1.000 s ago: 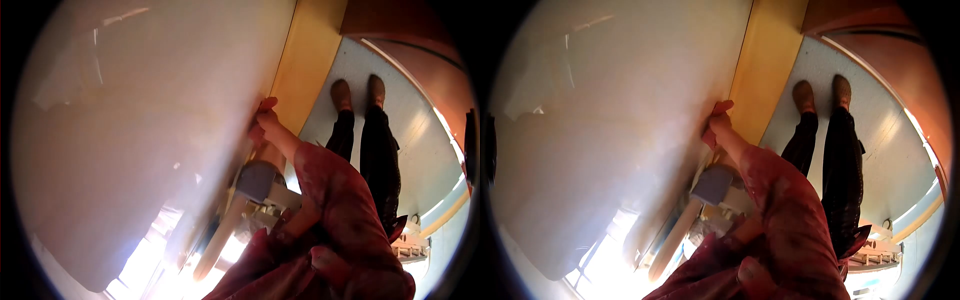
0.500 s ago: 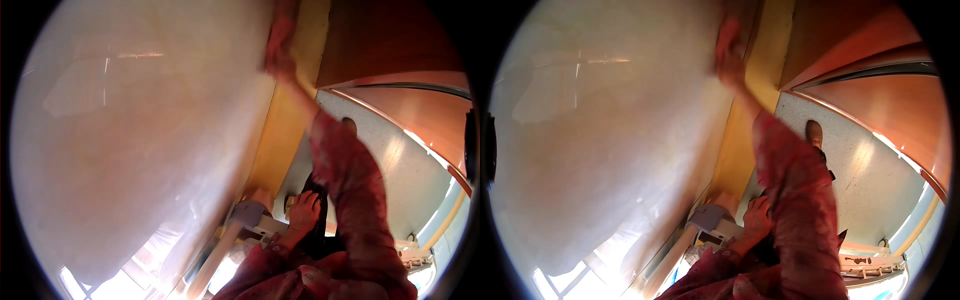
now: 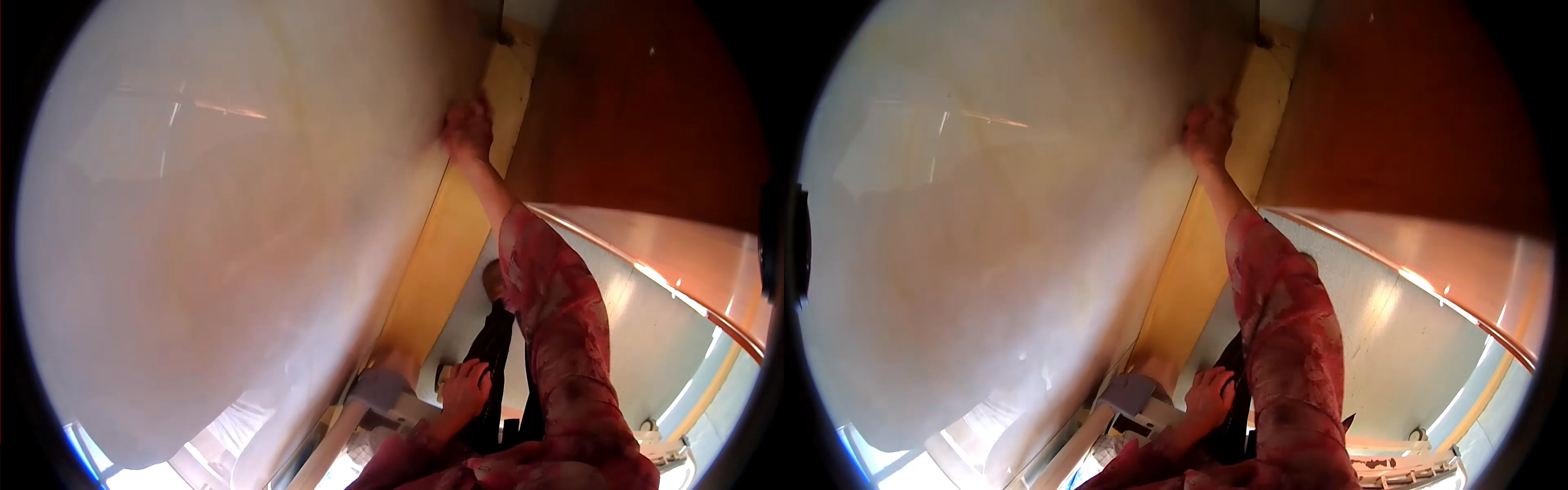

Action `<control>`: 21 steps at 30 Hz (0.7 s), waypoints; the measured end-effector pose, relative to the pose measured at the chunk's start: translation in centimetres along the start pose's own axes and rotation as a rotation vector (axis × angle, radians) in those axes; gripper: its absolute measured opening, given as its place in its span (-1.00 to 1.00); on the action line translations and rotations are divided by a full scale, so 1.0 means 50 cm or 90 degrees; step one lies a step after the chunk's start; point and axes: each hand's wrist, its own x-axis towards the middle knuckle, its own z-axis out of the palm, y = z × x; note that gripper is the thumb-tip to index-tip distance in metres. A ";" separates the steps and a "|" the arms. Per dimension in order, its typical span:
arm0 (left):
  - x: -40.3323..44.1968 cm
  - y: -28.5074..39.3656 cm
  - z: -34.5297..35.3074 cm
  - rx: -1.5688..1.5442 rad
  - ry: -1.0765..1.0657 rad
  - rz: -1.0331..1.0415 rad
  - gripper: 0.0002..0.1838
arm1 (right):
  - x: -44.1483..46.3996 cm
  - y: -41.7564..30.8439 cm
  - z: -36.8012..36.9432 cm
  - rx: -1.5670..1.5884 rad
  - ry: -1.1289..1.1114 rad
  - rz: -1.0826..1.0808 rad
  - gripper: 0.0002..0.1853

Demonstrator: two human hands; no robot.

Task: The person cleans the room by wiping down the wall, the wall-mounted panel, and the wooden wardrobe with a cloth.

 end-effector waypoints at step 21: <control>0.015 -0.001 -0.019 -0.017 0.002 -0.042 -0.77 | -0.110 -0.044 0.106 -0.190 0.233 0.131 -0.78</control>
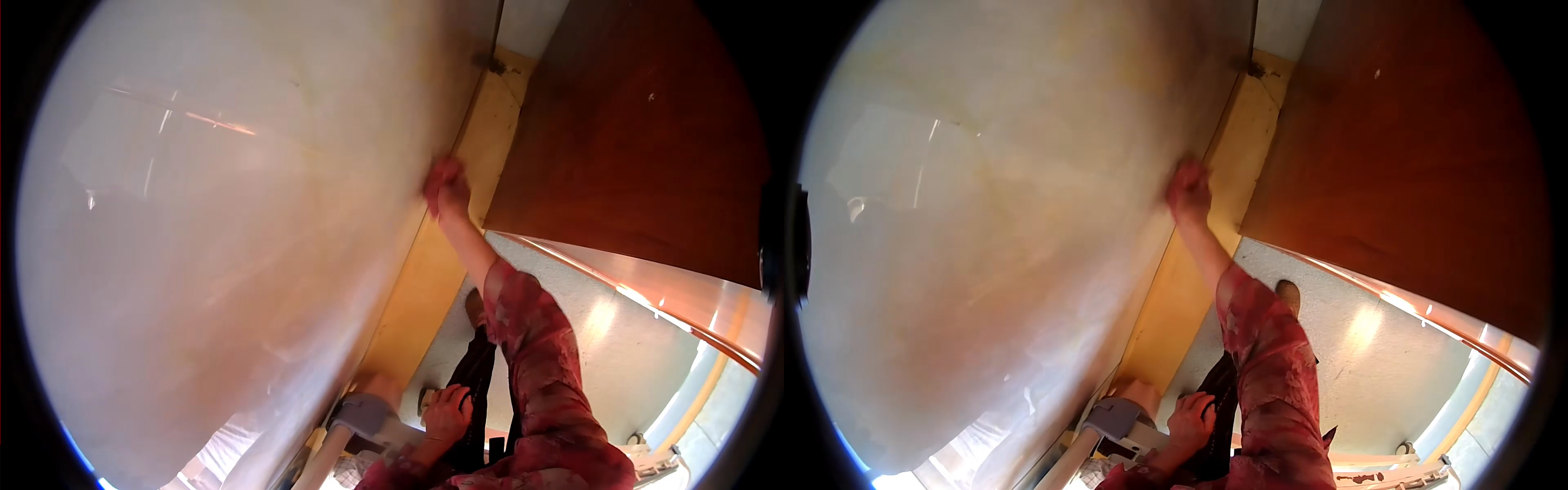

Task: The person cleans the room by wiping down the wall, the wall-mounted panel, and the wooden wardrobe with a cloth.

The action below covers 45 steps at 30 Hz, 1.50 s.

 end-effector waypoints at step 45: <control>-0.046 -0.004 0.006 -0.004 0.026 0.039 -0.81 | -0.204 -0.292 0.301 -0.581 0.010 -0.452 -0.50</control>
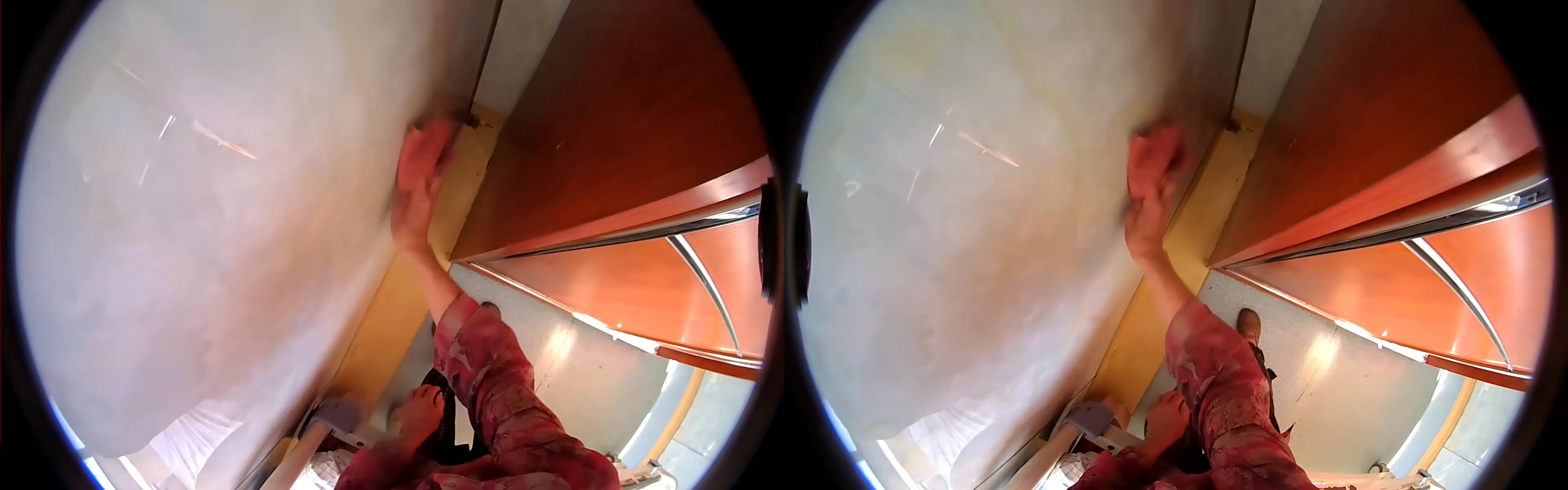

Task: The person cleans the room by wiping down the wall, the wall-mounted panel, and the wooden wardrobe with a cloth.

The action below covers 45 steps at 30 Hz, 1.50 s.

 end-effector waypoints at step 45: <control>0.017 -0.010 0.000 -0.013 0.035 0.000 -0.81 | 0.497 0.174 0.103 0.440 0.260 -0.024 -0.60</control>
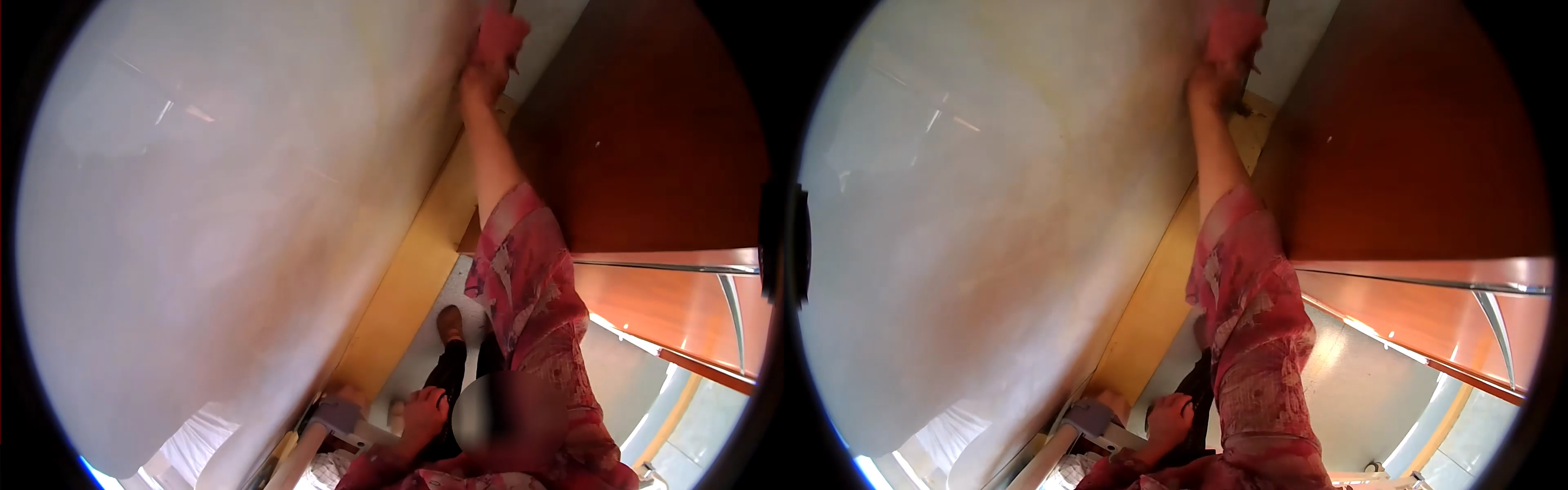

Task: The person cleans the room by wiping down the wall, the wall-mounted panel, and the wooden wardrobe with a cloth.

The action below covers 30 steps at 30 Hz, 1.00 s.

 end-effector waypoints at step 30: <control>-0.032 -0.002 -0.006 -0.023 0.038 0.016 -0.82 | -0.438 -0.639 -0.034 -0.141 -0.400 0.108 -0.65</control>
